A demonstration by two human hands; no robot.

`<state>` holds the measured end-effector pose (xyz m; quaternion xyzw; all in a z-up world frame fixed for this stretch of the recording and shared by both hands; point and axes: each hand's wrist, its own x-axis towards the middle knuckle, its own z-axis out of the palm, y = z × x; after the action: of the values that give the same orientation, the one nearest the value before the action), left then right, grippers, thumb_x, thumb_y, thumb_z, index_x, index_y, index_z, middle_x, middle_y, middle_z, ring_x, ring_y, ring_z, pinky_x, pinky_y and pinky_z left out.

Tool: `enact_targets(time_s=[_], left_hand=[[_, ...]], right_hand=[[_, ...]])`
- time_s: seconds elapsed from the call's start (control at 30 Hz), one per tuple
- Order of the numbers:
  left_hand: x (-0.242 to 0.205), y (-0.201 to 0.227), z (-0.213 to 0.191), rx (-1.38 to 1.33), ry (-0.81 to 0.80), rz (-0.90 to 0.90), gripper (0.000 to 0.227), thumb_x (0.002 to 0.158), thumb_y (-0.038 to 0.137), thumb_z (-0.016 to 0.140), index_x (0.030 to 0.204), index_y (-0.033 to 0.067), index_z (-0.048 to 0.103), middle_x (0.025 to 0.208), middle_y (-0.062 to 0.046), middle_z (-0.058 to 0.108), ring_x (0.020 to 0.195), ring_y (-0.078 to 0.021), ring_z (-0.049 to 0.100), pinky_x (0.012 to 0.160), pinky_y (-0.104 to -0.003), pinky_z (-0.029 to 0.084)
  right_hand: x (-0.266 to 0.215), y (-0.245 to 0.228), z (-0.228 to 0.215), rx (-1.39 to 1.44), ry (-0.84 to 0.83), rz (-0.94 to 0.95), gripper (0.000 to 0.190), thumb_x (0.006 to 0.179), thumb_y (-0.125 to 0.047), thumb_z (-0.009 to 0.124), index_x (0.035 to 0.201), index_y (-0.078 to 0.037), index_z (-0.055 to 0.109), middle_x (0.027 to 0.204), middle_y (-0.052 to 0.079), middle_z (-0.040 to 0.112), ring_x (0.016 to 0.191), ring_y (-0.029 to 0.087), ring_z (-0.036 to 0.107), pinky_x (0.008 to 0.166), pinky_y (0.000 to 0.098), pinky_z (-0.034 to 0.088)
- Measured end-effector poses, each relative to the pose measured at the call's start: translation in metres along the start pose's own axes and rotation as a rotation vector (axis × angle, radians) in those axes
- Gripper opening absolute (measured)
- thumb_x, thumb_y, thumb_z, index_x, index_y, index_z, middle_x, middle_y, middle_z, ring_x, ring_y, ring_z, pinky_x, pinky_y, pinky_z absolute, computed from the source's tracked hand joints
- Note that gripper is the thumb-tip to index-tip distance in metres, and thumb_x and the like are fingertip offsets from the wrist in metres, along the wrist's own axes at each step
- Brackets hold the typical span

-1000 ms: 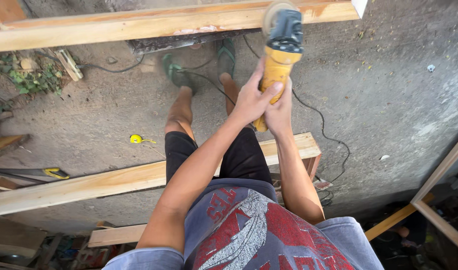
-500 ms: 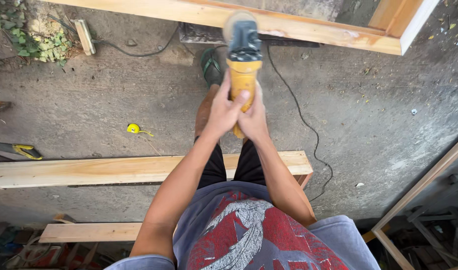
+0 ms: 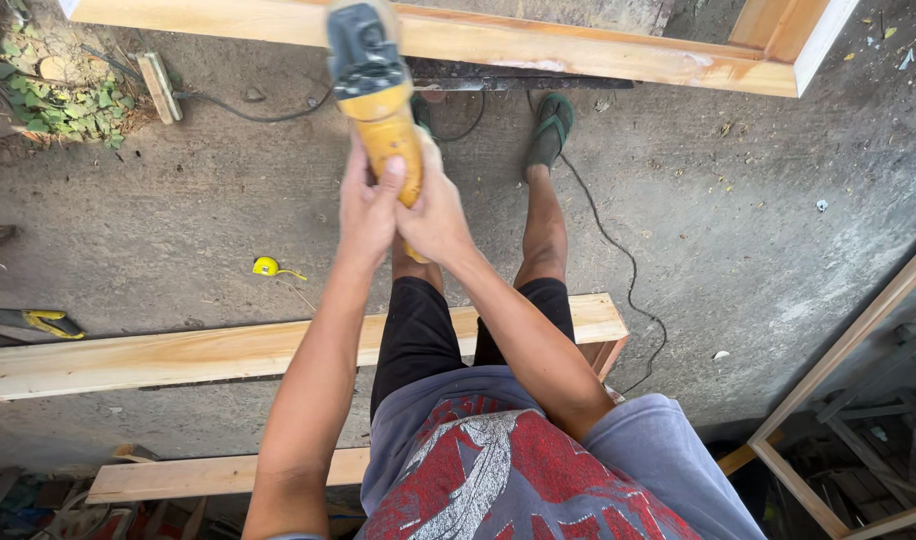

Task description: The person uses an angle grinder with a sanding disc to smooth the edges and surfaces of a rectangular wooden frame. The person moves around the frame, adjusting position and handling the power cord while sanding different sides.

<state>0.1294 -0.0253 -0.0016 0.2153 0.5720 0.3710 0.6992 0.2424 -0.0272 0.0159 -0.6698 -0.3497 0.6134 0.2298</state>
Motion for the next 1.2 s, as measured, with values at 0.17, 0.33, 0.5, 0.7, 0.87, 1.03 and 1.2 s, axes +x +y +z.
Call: enact_targets(time_s=[0.17,0.33,0.5,0.7,0.87,1.03,1.2], left_hand=[[0.004,-0.031,0.073,-0.080,-0.112,-0.064,0.084,0.102,0.032,0.070,0.164,0.0027,0.020,0.153,-0.017,0.049,0.136,-0.0245,0.055,0.113,-0.039,0.049],[0.000,-0.065,0.153,0.286,-0.199,-0.102,0.082,0.100,0.026,0.070,0.163,0.0025,0.023,0.151,-0.017,0.052,0.136,-0.0248,0.055,0.110,-0.038,0.048],[-0.011,-0.079,0.177,0.015,-0.174,-0.094,0.067,0.106,0.027,0.066,0.159,0.0002,0.036,0.147,-0.016,0.058,0.131,-0.0231,0.060,0.110,-0.037,0.052],[-0.022,-0.088,0.205,0.053,-0.148,-0.051,0.073,0.108,0.024,0.063,0.164,0.0002,0.023,0.154,-0.013,0.050,0.138,-0.0211,0.054,0.118,-0.035,0.044],[-0.019,-0.111,0.271,0.073,-0.223,-0.176,0.079,0.104,0.021,0.065,0.164,-0.0001,0.019,0.153,-0.017,0.050,0.138,-0.0224,0.053,0.116,-0.036,0.046],[-0.013,-0.140,0.330,0.104,-0.306,-0.151,0.081,0.104,0.020,0.066,0.165,-0.0004,0.016,0.157,-0.018,0.046,0.141,-0.0228,0.051,0.117,-0.037,0.045],[-0.009,-0.135,0.333,0.221,-0.318,-0.065,0.078,0.106,0.022,0.065,0.165,-0.0009,0.020,0.161,-0.018,0.043,0.146,-0.0243,0.047,0.120,-0.037,0.042]], right_hand=[[-0.018,0.023,-0.070,0.053,0.103,-0.004,0.082,0.092,-0.021,0.075,0.157,-0.005,0.027,0.134,0.023,0.066,0.126,0.030,0.068,0.104,0.0389,0.054],[-0.040,0.048,-0.144,0.279,0.198,0.062,0.076,0.094,-0.016,0.072,0.156,-0.005,0.030,0.141,0.018,0.060,0.126,0.023,0.065,0.106,0.0368,0.056],[-0.044,0.064,-0.177,0.163,0.144,0.089,0.084,0.089,-0.018,0.073,0.158,-0.006,0.027,0.135,0.020,0.066,0.123,0.026,0.066,0.104,0.0359,0.054],[-0.050,0.076,-0.215,0.071,0.097,-0.130,0.081,0.096,-0.020,0.074,0.160,-0.004,0.026,0.146,0.027,0.057,0.137,0.036,0.060,0.111,0.0419,0.048],[-0.060,0.095,-0.270,0.093,0.205,0.136,0.083,0.088,-0.022,0.073,0.156,-0.004,0.029,0.135,0.022,0.065,0.126,0.028,0.066,0.104,0.0375,0.052],[-0.072,0.119,-0.320,0.180,0.321,0.049,0.071,0.097,-0.016,0.071,0.156,-0.003,0.034,0.141,0.020,0.062,0.131,0.027,0.064,0.110,0.0393,0.052],[-0.068,0.115,-0.325,0.252,0.335,0.078,0.080,0.090,-0.018,0.075,0.155,-0.005,0.031,0.135,0.020,0.065,0.123,0.027,0.067,0.103,0.0388,0.056]])
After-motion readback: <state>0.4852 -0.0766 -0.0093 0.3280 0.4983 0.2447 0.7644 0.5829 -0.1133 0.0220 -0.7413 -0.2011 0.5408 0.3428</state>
